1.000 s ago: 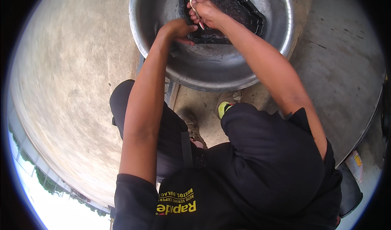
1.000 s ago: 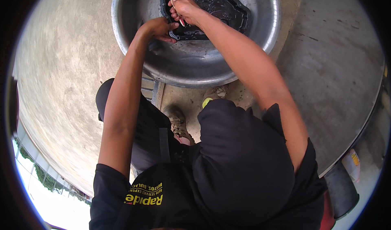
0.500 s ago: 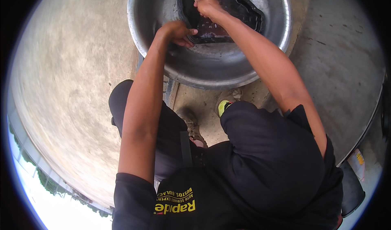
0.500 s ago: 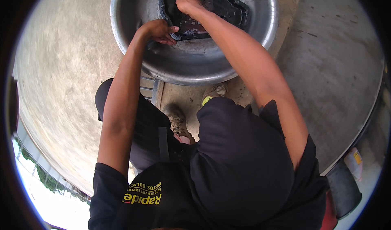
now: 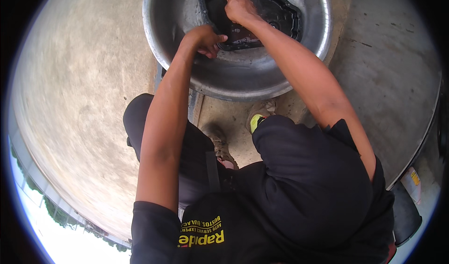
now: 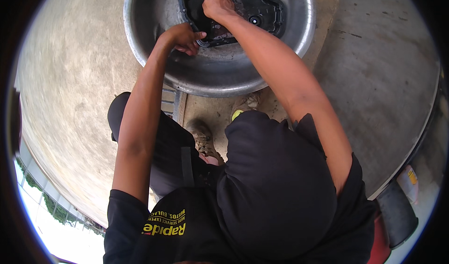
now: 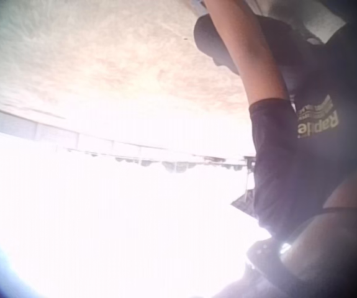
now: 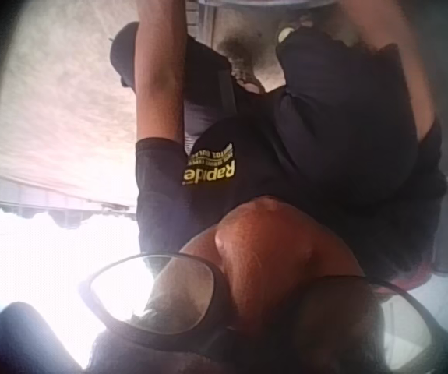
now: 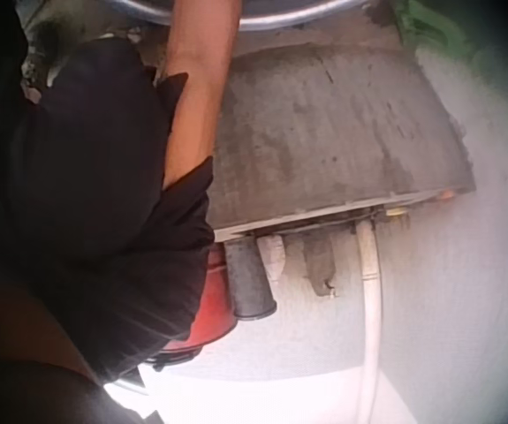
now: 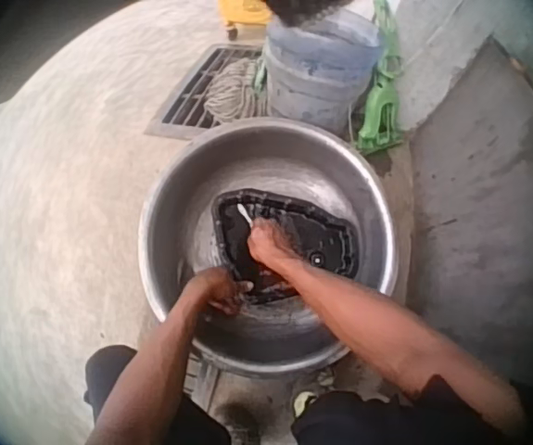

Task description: The person scrubs a black plastic car part with a toothbrush and cleaning solution in a metal basin, then rinses it under a running tap. The person then carries the cleaned part away.

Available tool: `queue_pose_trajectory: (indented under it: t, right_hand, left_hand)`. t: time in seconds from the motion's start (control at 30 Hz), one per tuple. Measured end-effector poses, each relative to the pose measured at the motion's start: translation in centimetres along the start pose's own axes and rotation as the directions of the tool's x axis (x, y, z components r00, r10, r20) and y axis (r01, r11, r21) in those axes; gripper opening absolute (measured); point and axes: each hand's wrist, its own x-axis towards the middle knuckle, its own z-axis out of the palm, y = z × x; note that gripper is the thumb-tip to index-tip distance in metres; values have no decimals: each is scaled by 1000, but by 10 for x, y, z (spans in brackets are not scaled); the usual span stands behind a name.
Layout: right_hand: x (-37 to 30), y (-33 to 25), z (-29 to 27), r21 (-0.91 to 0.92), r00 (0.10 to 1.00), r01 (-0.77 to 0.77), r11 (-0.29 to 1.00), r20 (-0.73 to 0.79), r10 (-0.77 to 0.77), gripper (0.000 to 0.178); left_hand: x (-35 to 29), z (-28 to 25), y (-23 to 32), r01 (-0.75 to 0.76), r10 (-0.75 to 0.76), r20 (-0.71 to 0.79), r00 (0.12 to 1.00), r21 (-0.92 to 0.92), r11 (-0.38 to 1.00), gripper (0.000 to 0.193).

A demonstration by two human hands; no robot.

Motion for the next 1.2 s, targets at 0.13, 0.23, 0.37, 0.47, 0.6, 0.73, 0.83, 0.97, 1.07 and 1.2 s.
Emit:
queue_pose_trajectory:
  t: [0.13, 0.23, 0.37, 0.47, 0.6, 0.73, 0.83, 0.97, 1.07, 1.2]
  right_hand:
    - [-30, 18, 3, -144, 999, 39, 989, -1, -39, 29]
    - [-27, 15, 0, -216, 995, 88, 972, -16, -94, 28]
    - [-5, 26, -8, -268, 985, 144, 953, -59, -165, 27]
    - [-18, 23, -4, -231, 991, 128, 964, -7, -134, 28]
    - [-22, 11, -8, -229, 995, 76, 970, 73, -61, 29]
    - [12, 33, -22, -284, 998, 62, 957, -9, -68, 33]
    - [7, 43, -45, -397, 975, 132, 908, 217, -47, 35]
    - [18, 95, -53, -387, 963, 143, 911, 268, -37, 36]
    - [-12, 83, -43, -323, 953, 233, 917, 265, -149, 36]
    - [-23, 77, -64, -418, 983, 87, 904, 181, -11, 32]
  left_hand:
    - [-9, 4, 4, -7, 21, -136, 990, 101, 995, 62]
    - [-6, 5, 2, 29, 16, -227, 974, 198, 980, 58]
    - [3, 3, 11, 58, -17, -197, 980, 205, 977, 59]
    - [4, 1, 4, 20, 7, -172, 985, 153, 988, 59]
    - [0, -2, -2, -13, 20, -114, 993, 62, 998, 59]
    - [4, -5, 8, 12, 0, -88, 996, 131, 991, 56]
    - [4, -3, -1, 64, -52, -98, 994, 130, 989, 55]
    - [-1, -7, 19, 63, -40, -73, 997, 356, 932, 53]
    - [-7, 5, 29, 14, 136, -359, 923, 385, 923, 43]
    - [8, 20, 38, -85, 452, -644, 617, 517, 852, 41]
